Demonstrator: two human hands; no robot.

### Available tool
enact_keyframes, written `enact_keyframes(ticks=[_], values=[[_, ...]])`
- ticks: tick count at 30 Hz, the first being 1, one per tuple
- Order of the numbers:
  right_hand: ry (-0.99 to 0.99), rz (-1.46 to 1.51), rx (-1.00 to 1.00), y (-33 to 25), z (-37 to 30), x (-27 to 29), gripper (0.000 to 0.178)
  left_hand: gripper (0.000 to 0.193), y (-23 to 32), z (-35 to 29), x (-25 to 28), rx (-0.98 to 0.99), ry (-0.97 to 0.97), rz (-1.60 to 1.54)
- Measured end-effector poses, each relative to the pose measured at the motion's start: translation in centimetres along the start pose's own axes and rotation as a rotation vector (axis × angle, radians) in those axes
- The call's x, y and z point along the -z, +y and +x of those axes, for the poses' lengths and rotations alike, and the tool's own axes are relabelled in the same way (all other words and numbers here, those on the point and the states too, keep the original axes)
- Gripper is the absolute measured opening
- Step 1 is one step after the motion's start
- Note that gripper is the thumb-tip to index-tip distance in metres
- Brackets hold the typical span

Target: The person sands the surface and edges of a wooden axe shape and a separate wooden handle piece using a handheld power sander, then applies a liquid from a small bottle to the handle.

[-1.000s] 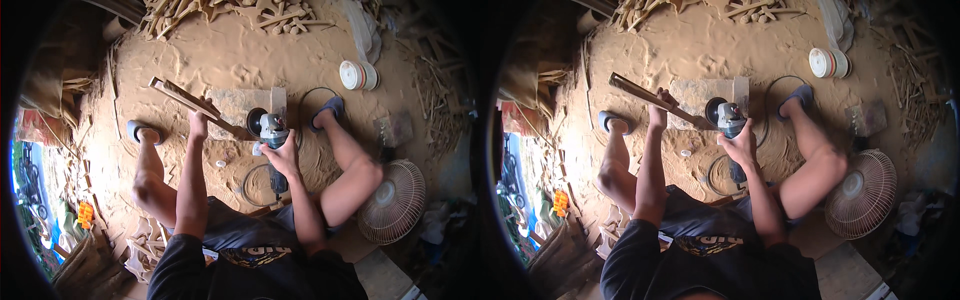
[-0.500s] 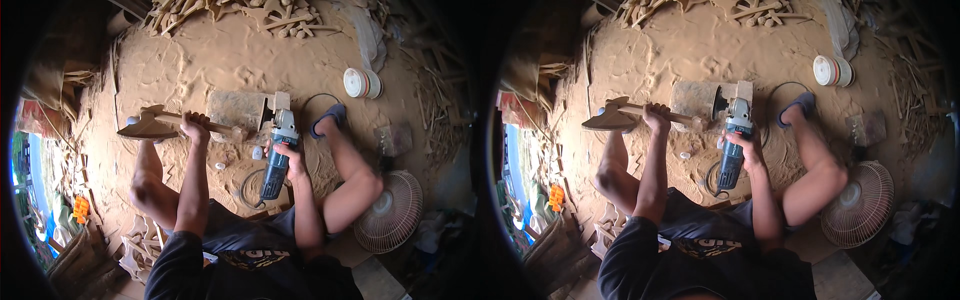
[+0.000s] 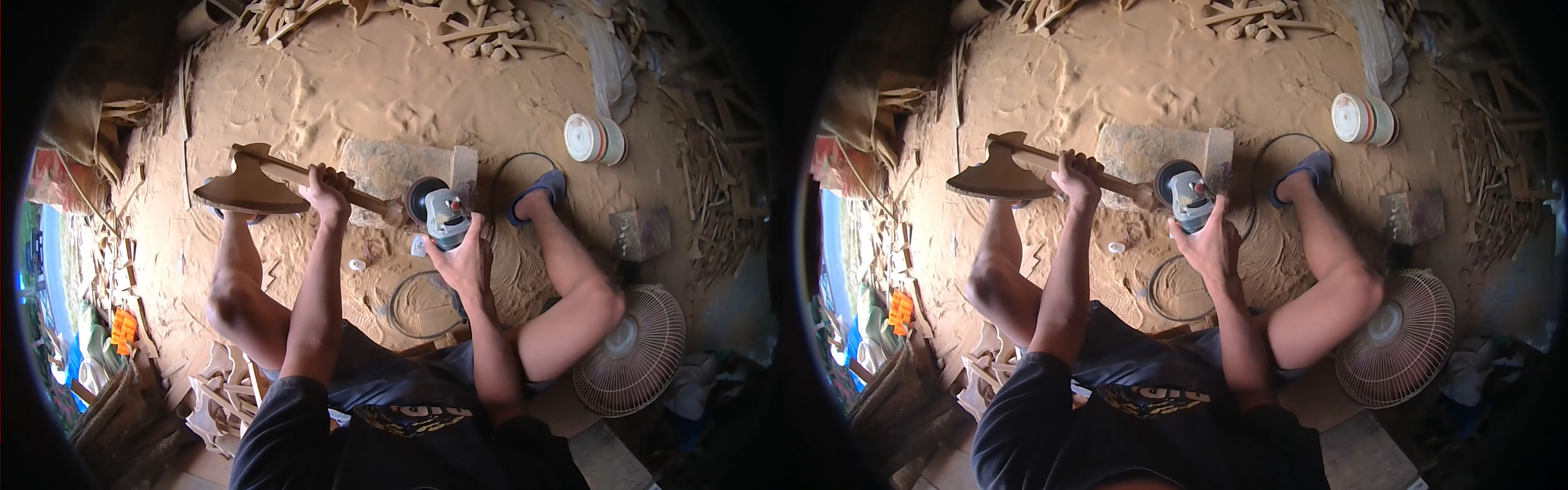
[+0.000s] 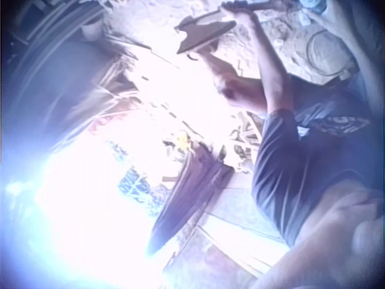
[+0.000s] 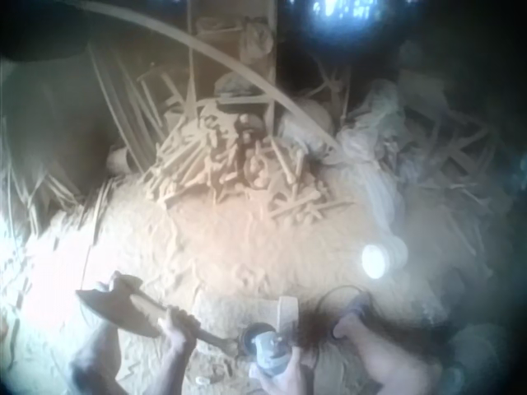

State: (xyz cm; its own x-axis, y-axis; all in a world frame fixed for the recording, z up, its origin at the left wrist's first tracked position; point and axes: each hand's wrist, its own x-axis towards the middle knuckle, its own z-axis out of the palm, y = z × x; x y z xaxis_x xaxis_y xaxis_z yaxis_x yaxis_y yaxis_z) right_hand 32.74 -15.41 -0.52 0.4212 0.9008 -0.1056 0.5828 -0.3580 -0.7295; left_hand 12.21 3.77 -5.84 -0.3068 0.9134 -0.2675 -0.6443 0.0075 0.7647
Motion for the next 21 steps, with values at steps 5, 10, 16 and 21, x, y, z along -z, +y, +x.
enact_keyframes(ticks=[5,10,16,21], values=[[-0.031,-0.122,0.022,-0.2,-0.5,-0.6,0.093,0.034,0.2,-1.2,-1.2,-0.035,-0.056,0.05],[-0.092,-0.177,-0.003,-0.2,-0.7,-0.9,0.089,0.037,-0.2,-1.1,-1.2,-0.058,-0.066,0.07],[-0.049,-0.225,-0.051,-0.2,-1.1,-0.9,0.088,0.034,-0.3,-0.8,-1.1,0.014,-0.051,0.04],[0.085,0.225,0.014,-0.3,-0.8,1.0,0.09,0.032,1.7,1.8,2.2,0.275,-0.055,-0.104]])
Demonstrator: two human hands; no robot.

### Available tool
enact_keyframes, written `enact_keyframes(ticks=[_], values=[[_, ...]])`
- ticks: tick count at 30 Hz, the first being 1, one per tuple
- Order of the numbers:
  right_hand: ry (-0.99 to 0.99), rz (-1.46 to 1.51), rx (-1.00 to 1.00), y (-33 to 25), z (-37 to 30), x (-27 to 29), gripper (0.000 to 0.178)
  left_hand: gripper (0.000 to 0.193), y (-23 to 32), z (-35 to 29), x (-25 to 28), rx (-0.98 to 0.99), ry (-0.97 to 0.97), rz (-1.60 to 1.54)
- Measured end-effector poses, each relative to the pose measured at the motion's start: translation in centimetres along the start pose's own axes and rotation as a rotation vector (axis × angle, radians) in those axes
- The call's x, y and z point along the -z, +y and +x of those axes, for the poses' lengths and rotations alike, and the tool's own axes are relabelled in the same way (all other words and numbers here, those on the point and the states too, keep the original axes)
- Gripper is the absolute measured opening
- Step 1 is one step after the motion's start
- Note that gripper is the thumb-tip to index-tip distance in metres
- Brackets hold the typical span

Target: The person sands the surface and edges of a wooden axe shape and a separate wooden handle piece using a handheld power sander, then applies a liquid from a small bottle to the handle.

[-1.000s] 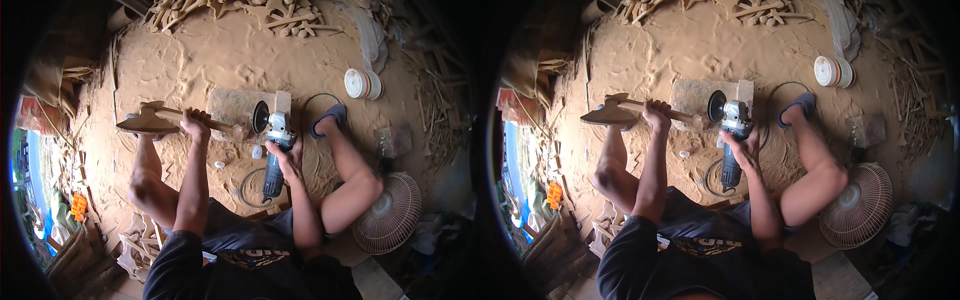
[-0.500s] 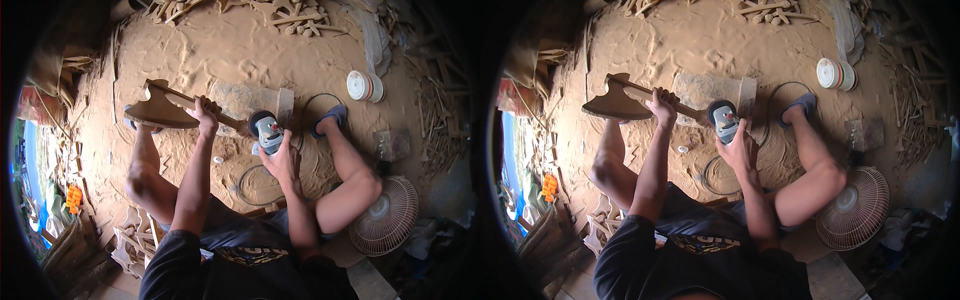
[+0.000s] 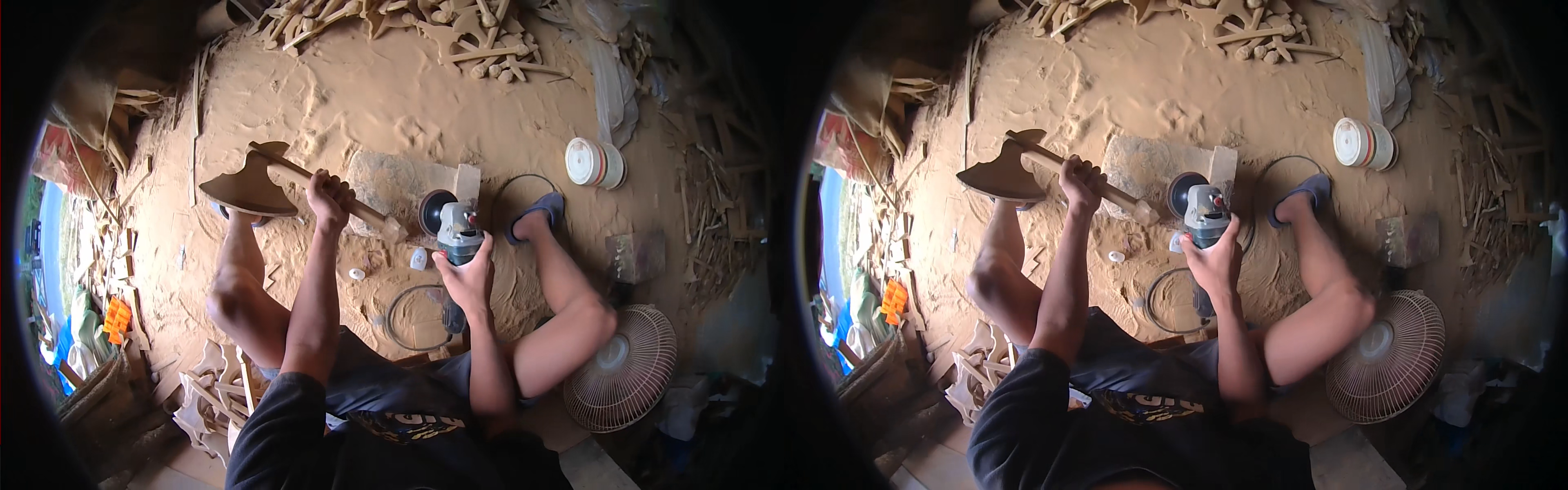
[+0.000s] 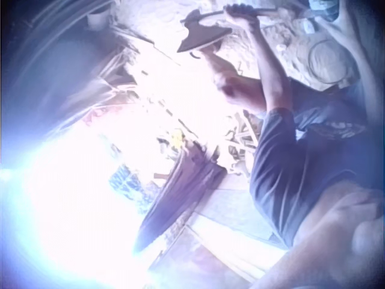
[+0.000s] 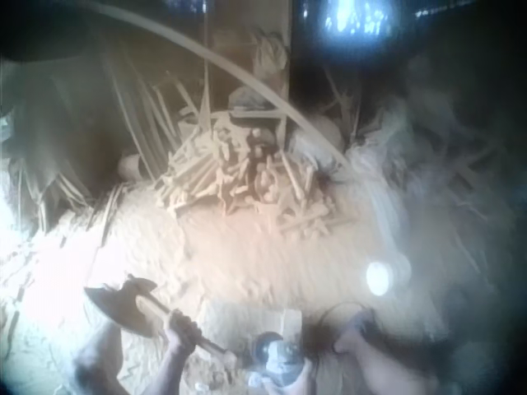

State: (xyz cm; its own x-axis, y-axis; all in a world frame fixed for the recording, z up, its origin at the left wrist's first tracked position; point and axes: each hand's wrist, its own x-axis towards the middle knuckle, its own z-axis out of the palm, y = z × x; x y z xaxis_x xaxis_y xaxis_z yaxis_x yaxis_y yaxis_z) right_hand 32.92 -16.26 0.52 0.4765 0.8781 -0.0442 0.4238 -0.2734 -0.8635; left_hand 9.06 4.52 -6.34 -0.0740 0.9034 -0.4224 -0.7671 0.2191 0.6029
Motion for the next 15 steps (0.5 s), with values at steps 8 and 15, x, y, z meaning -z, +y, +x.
enact_keyframes(ticks=[8,15], values=[[0.028,0.643,-0.181,-2.1,0.4,1.8,0.062,0.032,6.2,1.3,-0.6,0.135,0.039,-0.152],[0.185,0.678,-0.094,-1.3,0.7,4.4,0.056,0.02,8.4,-4.9,-8.3,-0.171,-0.057,0.28]])
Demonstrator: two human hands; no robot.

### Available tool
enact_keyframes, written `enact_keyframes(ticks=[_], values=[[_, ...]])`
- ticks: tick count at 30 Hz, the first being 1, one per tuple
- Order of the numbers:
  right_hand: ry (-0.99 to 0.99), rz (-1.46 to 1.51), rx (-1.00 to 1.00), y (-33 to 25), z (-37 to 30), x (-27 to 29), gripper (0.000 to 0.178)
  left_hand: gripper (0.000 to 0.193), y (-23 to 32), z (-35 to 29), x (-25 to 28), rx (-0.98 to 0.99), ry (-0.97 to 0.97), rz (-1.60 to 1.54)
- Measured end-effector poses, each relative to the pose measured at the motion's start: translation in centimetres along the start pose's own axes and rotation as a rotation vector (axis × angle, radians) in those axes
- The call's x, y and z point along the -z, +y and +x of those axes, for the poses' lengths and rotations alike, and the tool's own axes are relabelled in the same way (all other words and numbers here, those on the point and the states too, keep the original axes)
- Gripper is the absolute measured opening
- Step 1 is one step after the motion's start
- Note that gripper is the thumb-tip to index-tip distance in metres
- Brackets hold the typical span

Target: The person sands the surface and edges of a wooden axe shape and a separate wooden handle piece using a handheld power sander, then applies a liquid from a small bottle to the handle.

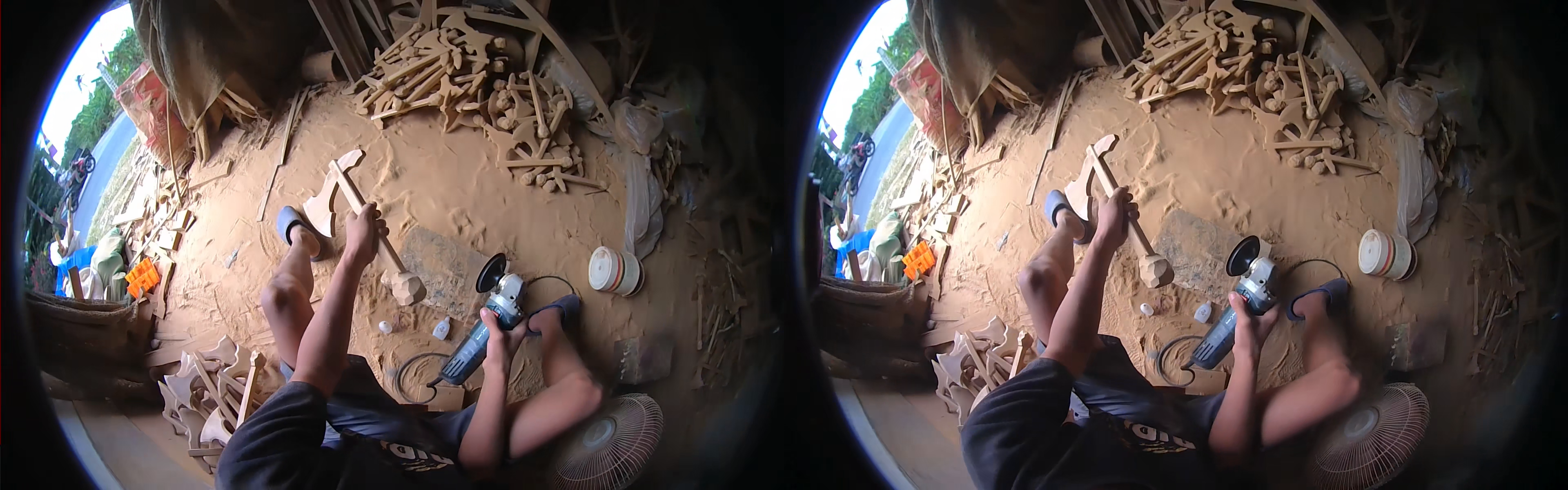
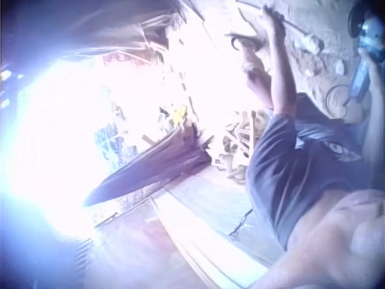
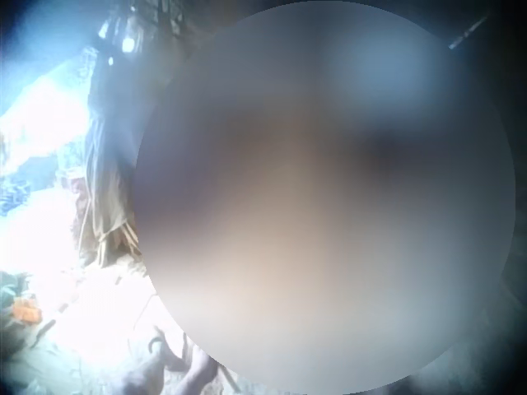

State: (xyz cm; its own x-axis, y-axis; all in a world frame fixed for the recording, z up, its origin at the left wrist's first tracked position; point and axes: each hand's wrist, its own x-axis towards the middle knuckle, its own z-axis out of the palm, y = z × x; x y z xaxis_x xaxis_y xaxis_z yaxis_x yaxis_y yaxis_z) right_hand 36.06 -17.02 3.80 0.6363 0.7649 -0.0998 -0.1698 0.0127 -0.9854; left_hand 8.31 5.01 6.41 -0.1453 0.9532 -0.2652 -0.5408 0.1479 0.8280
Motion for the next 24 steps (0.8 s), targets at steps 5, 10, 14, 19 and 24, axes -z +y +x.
enact_keyframes(ticks=[5,10,14,19,24], values=[[-0.258,0.331,-0.266,-2.3,-1.7,0.1,0.041,0.021,7.6,-6.2,-1.4,-0.233,0.018,0.326],[-0.517,0.697,-0.262,-5.7,-3.3,1.4,0.044,0.027,13.2,-12.7,-3.5,-0.373,0.012,0.481],[-0.708,0.798,-0.192,-9.2,-4.2,3.2,0.05,0.028,18.3,-17.7,-3.3,-0.478,-0.111,0.498],[-0.636,0.753,0.01,-15.8,-6.3,5.8,0.057,0.027,22.0,-22.6,-2.1,-0.479,-0.302,0.441],[-0.638,0.744,0.165,-26.1,-6.9,7.1,0.055,0.029,23.9,-27.1,-1.4,-0.473,-0.419,0.448]])
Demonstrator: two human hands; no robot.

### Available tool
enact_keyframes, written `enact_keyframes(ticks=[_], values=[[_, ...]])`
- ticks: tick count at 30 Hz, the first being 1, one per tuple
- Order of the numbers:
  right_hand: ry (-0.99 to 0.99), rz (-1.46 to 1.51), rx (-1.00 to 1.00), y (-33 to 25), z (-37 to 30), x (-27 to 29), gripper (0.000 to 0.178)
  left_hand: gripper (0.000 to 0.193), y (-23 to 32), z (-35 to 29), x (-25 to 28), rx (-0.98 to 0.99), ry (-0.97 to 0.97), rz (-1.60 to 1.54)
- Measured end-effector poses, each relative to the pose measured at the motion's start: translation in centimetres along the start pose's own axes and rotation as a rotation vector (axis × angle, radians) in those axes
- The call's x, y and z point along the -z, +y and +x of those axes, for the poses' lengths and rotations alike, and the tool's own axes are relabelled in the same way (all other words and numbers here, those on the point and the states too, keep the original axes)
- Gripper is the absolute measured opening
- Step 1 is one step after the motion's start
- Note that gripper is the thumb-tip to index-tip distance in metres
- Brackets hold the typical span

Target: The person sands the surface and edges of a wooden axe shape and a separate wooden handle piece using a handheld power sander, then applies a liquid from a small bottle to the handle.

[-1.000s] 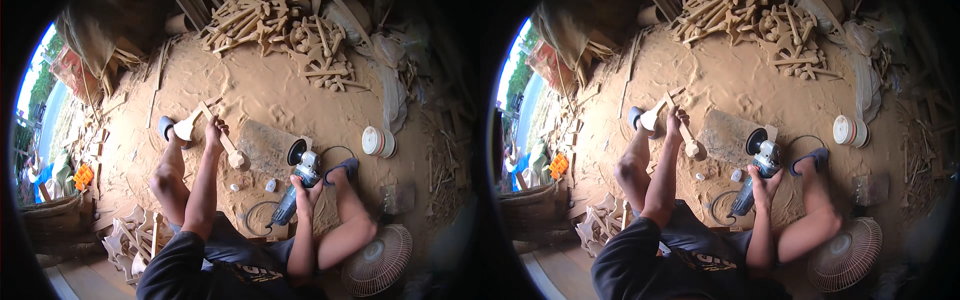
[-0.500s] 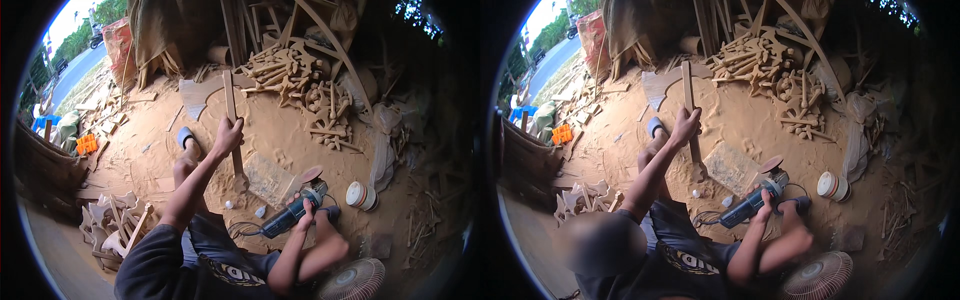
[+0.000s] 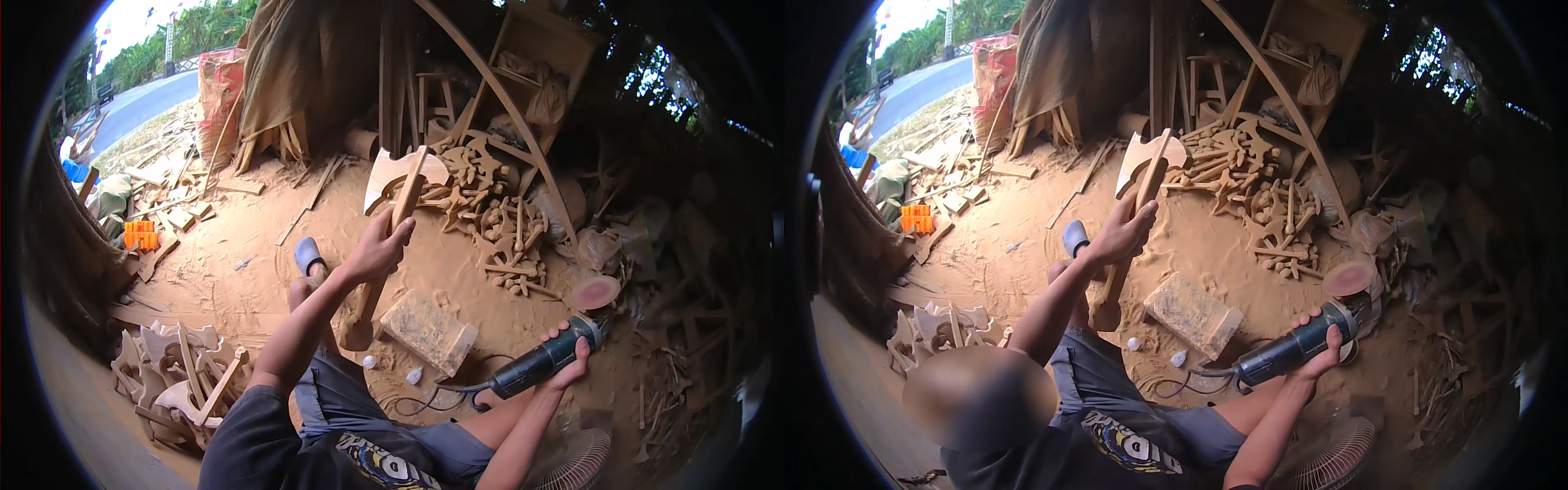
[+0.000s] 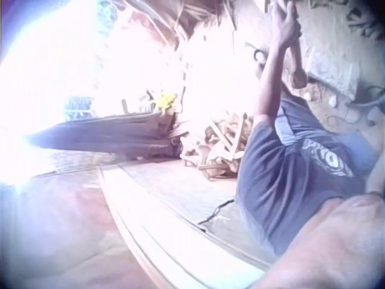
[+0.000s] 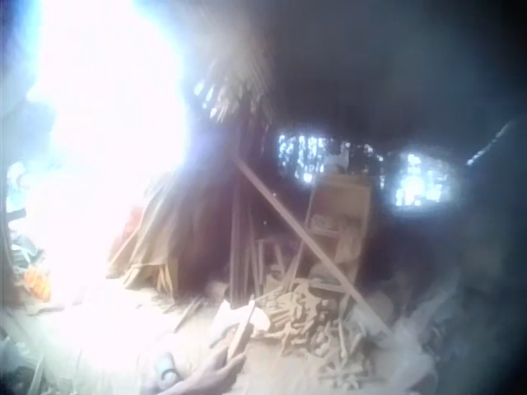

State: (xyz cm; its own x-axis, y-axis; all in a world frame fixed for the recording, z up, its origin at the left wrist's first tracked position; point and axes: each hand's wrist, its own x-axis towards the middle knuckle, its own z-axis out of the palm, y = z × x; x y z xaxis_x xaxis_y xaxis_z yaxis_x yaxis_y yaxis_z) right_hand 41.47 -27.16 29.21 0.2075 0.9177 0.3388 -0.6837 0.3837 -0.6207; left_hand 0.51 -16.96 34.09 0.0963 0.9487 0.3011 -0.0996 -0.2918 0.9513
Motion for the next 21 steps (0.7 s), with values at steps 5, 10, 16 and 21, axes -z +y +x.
enact_keyframes(ticks=[5,10,16,21], values=[[-0.072,0.178,0.162,-4.3,3.8,-3.0,0.049,0.033,2.9,-2.7,-0.2,0.013,-0.062,0.12],[-0.112,0.322,0.169,-4.9,5.3,2.2,0.052,0.035,4.6,-1.4,-1.9,-0.222,-0.157,0.643],[0.138,0.218,0.15,-1.8,2.8,9.4,0.048,0.03,-4.3,4.7,-6.4,-0.433,-0.534,0.993],[0.394,0.038,0.053,0.4,2.8,11.2,0.036,0.034,-22.2,7.5,-11.3,-0.157,-0.617,1.012]])
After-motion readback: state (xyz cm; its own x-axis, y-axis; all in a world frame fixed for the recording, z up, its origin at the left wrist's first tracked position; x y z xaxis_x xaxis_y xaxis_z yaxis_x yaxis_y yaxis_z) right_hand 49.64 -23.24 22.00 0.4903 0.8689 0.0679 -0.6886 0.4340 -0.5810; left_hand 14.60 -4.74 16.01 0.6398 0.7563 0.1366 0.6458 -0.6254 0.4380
